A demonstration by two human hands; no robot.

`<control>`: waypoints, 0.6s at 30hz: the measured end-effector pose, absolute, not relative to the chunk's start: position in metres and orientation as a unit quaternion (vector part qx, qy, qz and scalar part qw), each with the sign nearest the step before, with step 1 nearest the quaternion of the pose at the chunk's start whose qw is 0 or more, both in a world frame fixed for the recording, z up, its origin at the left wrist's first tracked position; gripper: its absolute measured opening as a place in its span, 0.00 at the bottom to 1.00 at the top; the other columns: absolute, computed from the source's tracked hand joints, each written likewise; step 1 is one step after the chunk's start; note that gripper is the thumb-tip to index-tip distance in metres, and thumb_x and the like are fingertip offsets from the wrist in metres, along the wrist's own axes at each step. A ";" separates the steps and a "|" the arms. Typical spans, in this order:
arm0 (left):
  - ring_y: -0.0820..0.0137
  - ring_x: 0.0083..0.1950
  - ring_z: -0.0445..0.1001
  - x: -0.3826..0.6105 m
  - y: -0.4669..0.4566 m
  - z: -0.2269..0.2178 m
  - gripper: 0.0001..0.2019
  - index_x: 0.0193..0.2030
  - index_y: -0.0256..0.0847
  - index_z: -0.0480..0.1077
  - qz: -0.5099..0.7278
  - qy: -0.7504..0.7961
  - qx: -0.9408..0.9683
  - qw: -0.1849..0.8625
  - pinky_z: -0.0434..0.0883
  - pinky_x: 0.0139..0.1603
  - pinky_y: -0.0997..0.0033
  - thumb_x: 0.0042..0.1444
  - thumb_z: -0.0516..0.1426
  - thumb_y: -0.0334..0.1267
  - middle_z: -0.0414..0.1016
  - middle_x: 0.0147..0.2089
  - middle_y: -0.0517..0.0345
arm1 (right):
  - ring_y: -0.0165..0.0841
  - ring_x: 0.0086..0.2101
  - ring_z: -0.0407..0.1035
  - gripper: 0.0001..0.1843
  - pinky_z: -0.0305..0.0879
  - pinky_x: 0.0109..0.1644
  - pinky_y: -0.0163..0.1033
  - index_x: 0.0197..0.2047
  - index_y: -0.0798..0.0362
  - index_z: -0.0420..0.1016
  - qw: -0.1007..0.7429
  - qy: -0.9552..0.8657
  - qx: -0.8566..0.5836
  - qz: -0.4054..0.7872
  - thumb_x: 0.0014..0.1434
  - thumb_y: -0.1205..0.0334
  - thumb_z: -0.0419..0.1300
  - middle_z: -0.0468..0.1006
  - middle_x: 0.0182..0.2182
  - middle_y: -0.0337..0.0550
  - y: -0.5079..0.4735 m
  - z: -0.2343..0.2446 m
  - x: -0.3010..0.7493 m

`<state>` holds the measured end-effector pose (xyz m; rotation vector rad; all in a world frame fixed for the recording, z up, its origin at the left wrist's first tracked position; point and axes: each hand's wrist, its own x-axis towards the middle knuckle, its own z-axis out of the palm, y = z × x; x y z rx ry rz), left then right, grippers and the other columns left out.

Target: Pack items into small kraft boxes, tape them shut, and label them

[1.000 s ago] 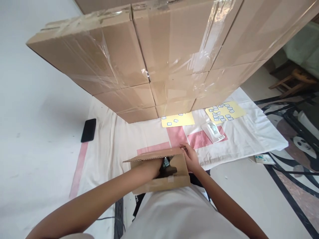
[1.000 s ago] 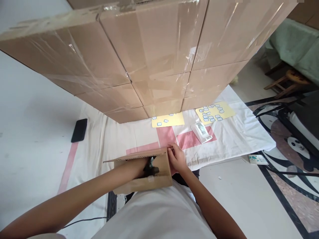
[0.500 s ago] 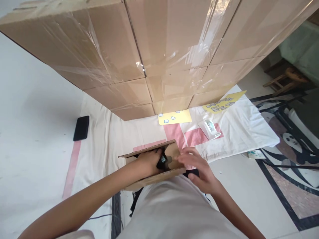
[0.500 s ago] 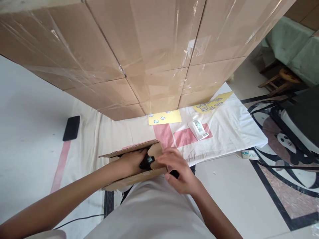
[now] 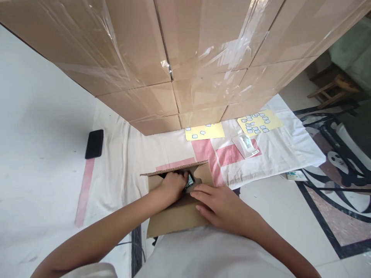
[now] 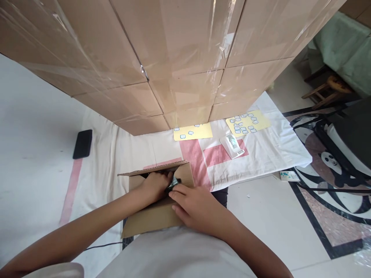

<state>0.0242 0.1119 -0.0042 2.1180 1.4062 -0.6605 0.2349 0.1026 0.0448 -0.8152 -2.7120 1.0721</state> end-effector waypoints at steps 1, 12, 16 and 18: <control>0.47 0.49 0.80 0.022 0.111 -0.006 0.22 0.60 0.29 0.67 -0.235 0.510 0.788 0.252 0.75 0.45 0.53 0.59 0.56 0.32 0.77 0.55 0.32 | 0.39 0.45 0.78 0.17 0.72 0.41 0.41 0.59 0.50 0.74 0.058 -0.899 -0.263 0.347 0.70 0.62 0.54 0.79 0.54 0.47 0.102 0.045 0.235; 0.57 0.49 0.80 0.000 0.118 0.005 0.24 0.67 0.42 0.63 -0.168 0.456 0.823 0.295 0.72 0.45 0.63 0.65 0.47 0.26 0.79 0.57 0.45 | 0.30 0.39 0.77 0.12 0.69 0.37 0.34 0.48 0.53 0.75 0.314 -0.836 -0.194 0.406 0.67 0.72 0.54 0.81 0.45 0.47 0.111 0.016 0.250; 0.59 0.58 0.77 -0.001 0.117 -0.005 0.30 0.74 0.46 0.52 -0.118 0.482 0.815 0.300 0.72 0.50 0.65 0.66 0.45 0.27 0.73 0.65 0.46 | 0.31 0.40 0.77 0.13 0.72 0.41 0.34 0.48 0.53 0.76 0.337 -0.810 -0.194 0.439 0.66 0.74 0.54 0.81 0.45 0.48 0.110 0.012 0.249; 0.56 0.59 0.76 0.001 0.115 -0.011 0.31 0.75 0.45 0.48 -0.118 0.481 0.823 0.280 0.72 0.51 0.62 0.66 0.49 0.31 0.71 0.67 0.44 | 0.32 0.42 0.77 0.13 0.72 0.42 0.35 0.48 0.53 0.76 0.347 -0.801 -0.195 0.447 0.66 0.75 0.54 0.81 0.46 0.49 0.110 0.010 0.248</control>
